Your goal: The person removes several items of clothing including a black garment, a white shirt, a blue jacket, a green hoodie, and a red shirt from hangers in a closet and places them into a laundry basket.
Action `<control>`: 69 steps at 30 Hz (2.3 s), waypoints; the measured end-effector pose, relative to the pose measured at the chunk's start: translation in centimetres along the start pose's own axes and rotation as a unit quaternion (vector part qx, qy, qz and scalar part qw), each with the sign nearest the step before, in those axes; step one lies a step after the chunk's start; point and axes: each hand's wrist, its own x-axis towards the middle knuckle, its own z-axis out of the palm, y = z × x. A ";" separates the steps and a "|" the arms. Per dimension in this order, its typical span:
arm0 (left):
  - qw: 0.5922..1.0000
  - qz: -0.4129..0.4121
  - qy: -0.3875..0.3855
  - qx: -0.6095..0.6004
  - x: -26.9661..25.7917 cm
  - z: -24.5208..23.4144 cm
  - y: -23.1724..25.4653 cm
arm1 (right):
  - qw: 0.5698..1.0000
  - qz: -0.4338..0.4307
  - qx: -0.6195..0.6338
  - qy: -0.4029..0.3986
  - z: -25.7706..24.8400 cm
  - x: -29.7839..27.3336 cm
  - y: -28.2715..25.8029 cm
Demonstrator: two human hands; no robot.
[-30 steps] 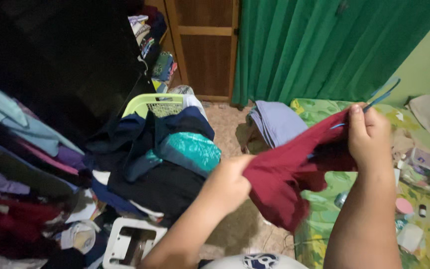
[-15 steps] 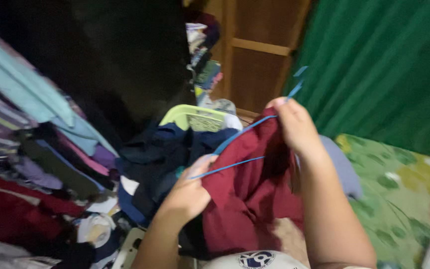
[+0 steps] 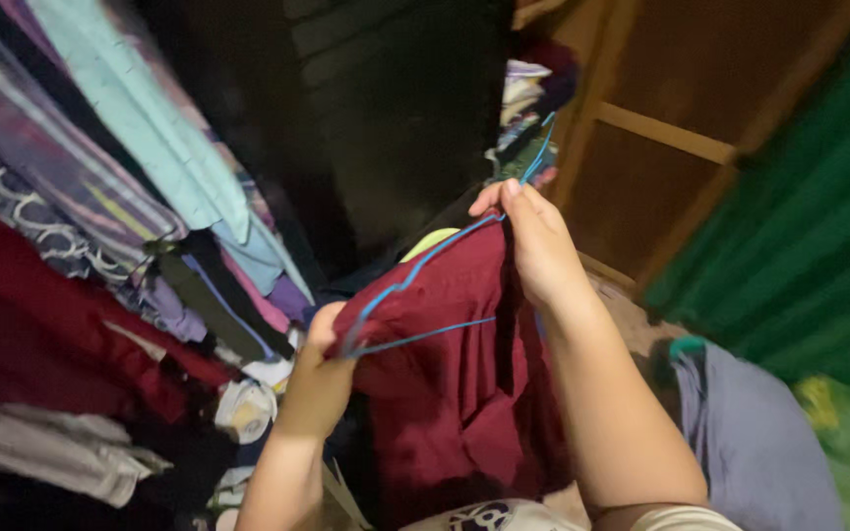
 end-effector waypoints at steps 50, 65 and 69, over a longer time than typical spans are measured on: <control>0.905 -0.263 -0.060 0.329 13.9 29.1 -20.7 | 0.755 0.355 -0.534 -0.138 -34.8 18.1 52.3; 0.918 -0.189 0.157 0.312 11.6 24.3 -13.1 | 0.861 0.120 -0.487 0.089 -26.9 18.6 45.0; 0.902 -0.139 0.231 0.338 7.8 20.6 -11.8 | 0.931 -0.087 -0.353 -0.019 -16.6 18.4 35.0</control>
